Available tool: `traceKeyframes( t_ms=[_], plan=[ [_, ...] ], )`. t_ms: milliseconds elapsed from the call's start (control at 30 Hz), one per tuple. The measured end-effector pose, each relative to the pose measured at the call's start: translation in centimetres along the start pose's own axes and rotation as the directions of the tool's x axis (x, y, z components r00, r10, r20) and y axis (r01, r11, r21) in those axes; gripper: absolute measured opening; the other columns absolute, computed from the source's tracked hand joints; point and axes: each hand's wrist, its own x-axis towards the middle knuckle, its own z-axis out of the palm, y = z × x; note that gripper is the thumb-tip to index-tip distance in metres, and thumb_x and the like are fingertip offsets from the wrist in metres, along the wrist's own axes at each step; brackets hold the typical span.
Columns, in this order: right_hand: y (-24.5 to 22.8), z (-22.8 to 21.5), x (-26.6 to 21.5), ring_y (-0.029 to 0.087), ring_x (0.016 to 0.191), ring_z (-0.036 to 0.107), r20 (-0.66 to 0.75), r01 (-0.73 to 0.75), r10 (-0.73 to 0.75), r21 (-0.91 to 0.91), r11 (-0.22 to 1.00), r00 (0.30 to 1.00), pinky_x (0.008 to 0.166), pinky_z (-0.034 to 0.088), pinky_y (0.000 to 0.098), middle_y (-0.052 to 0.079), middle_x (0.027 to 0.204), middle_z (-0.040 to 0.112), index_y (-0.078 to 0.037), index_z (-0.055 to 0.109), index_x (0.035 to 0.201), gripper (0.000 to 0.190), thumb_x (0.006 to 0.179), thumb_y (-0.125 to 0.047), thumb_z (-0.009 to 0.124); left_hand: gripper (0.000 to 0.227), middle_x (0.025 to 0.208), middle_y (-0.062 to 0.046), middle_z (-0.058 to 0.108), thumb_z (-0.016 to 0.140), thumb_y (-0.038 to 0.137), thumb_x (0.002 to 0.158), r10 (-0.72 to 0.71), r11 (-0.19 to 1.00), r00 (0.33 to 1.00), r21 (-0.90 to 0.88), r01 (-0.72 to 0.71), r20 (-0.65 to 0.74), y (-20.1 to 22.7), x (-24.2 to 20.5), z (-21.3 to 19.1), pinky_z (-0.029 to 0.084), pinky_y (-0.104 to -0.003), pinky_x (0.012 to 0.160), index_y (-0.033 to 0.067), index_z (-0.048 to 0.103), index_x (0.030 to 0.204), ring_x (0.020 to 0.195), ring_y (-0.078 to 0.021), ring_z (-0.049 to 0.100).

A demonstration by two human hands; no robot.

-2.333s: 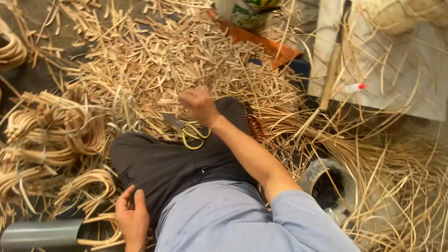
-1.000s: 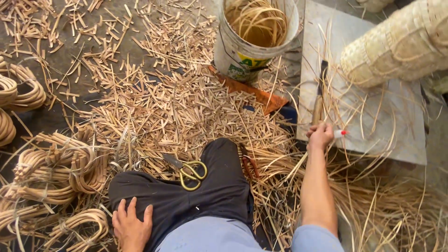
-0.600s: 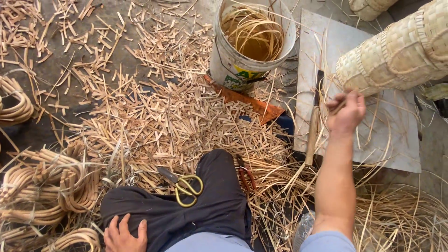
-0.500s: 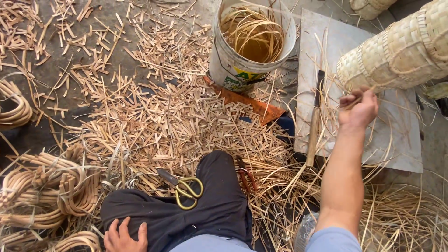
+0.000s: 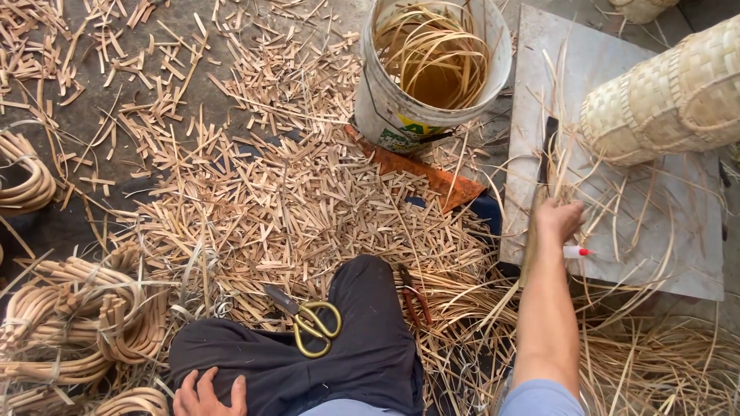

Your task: The person weaves thin rattan strips around thick curved wooden handles, using shears to trim the ends and a small tool to guide the strips.

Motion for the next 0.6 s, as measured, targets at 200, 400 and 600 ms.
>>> traceKeyframes(
  t_ms=[200,400,600],
  plan=[
    [-12.2,4.5,-2.4,0.028,0.097,0.068,0.240,0.724,-0.704,0.005,0.689,0.668,0.085,0.054,0.0394,0.016,0.104,0.073,0.000,0.075,0.113,0.013,0.102,-0.004,0.068,0.059,0.139,-0.013,0.055,0.084,0.047,0.067,0.009,1.000,0.999,0.011,-0.009,-0.031,-0.1,-0.1,0.4,0.041,-0.053,0.124,0.0132,0.073,0.113,0.139,-0.0373,0.048],
    [-26.2,13.9,-7.0,0.011,0.074,0.072,0.628,0.146,-0.470,0.497,0.856,0.619,0.059,0.057,0.0247,0.005,0.090,0.076,-0.002,0.074,0.114,0.021,0.098,-0.014,0.069,0.058,0.138,-0.014,0.055,0.083,0.046,0.066,0.004,1.000,0.998,-0.016,-0.005,-0.061,0.4,-0.2,0.0,0.041,-0.054,0.122,0.0128,0.073,0.112,0.138,-0.0379,0.048],
    [-29.1,21.0,-7.4,0.013,0.066,0.068,0.719,0.287,-0.237,0.055,0.956,0.653,0.061,0.056,0.0291,0.009,0.078,0.073,0.004,0.072,0.087,0.021,0.083,-0.015,0.079,0.059,0.137,-0.011,0.055,0.085,0.048,0.063,-0.036,0.999,0.999,0.010,0.037,-0.012,0.8,0.3,-0.4,0.041,-0.053,0.121,0.0148,0.073,0.110,0.138,-0.0363,0.046]
  ],
)
